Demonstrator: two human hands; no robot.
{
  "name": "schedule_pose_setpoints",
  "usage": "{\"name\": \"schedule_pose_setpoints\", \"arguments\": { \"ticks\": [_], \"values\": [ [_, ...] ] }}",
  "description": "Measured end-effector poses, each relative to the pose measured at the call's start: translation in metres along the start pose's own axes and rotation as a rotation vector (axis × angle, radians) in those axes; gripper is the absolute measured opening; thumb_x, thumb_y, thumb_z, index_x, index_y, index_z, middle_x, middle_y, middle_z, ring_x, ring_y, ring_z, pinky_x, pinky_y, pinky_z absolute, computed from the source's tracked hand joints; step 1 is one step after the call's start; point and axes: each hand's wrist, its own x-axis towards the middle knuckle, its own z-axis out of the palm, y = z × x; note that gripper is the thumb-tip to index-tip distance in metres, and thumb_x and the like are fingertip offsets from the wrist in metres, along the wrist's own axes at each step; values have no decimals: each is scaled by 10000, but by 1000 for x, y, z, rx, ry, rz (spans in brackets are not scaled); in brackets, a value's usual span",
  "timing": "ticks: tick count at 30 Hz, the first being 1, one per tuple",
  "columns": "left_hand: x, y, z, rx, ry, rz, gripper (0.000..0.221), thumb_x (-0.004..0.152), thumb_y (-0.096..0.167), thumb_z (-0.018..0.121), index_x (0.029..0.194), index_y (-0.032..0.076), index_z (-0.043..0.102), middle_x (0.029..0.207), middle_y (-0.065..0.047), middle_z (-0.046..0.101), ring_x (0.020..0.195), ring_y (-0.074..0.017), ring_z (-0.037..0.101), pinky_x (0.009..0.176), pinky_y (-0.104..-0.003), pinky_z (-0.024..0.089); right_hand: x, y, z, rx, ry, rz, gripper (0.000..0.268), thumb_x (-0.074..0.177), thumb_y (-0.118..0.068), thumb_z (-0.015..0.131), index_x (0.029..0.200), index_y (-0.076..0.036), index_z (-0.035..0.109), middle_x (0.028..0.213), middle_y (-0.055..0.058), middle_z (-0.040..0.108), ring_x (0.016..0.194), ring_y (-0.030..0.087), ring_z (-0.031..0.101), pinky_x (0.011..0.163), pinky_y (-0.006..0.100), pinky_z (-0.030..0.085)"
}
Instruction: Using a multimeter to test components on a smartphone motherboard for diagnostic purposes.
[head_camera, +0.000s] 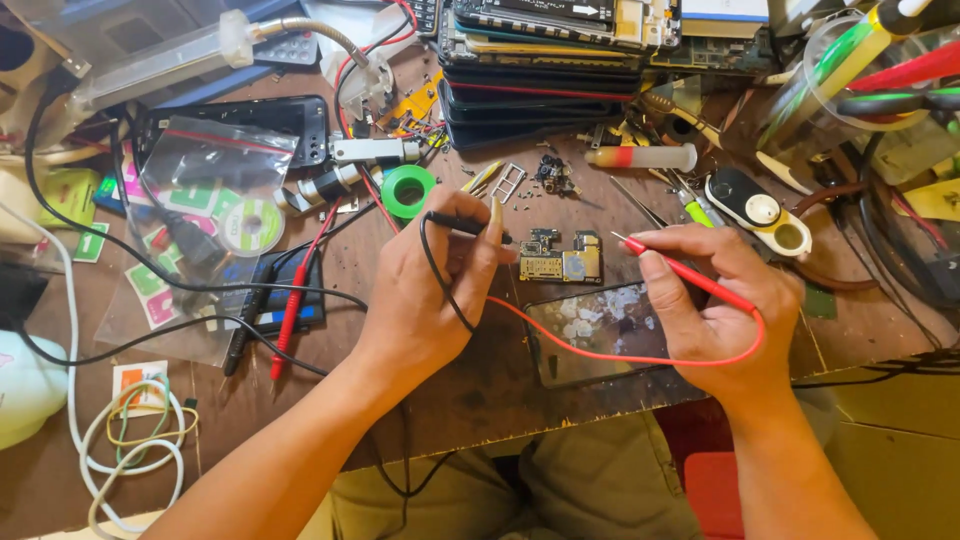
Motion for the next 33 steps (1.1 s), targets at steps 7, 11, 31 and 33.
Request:
{"name": "schedule_pose_setpoints", "arguments": {
  "ticks": [7, 11, 31, 33],
  "values": [
    [-4, -4, -5, -28, -38, -27, 114, 1037, 210, 538, 1020, 109, 489, 798, -24, 726, 805, -151, 839, 665, -251, 588, 0, -6, 2, -92, -39, 94, 115, 971, -214, 680, 992, -153, 774, 875, -57, 733, 709, 105, 626, 710, 253, 448],
    [-2, -3, -5, -71, -49, -44, 140, 1039, 233, 532, 1009, 100, 504, 788, -40, 713, 806, -166, 842, 652, -260, 581, 5, -11, 4, -14, -61, 78, 118, 976, -160, 672, 1010, -95, 764, 948, -1, 750, 811, 130, 672, 777, 257, 495],
    [-5, 2, -2, 49, -103, -161, 160, 956, 172, 679, 875, 130, 548, 631, 15, 580, 491, -68, 557, 467, -233, 443, 13, -1, 6, 177, -186, -179, 112, 944, -35, 697, 1037, 19, 729, 1045, 151, 749, 991, 306, 741, 1000, 448, 567],
    [-3, 3, -4, 27, -76, -224, 155, 938, 167, 704, 859, 140, 573, 602, 31, 600, 478, -39, 550, 457, -210, 453, 17, 3, 4, 210, -273, -178, 150, 918, -63, 709, 1057, -7, 716, 1082, 162, 741, 1003, 302, 737, 1034, 440, 578]
  ]
}}
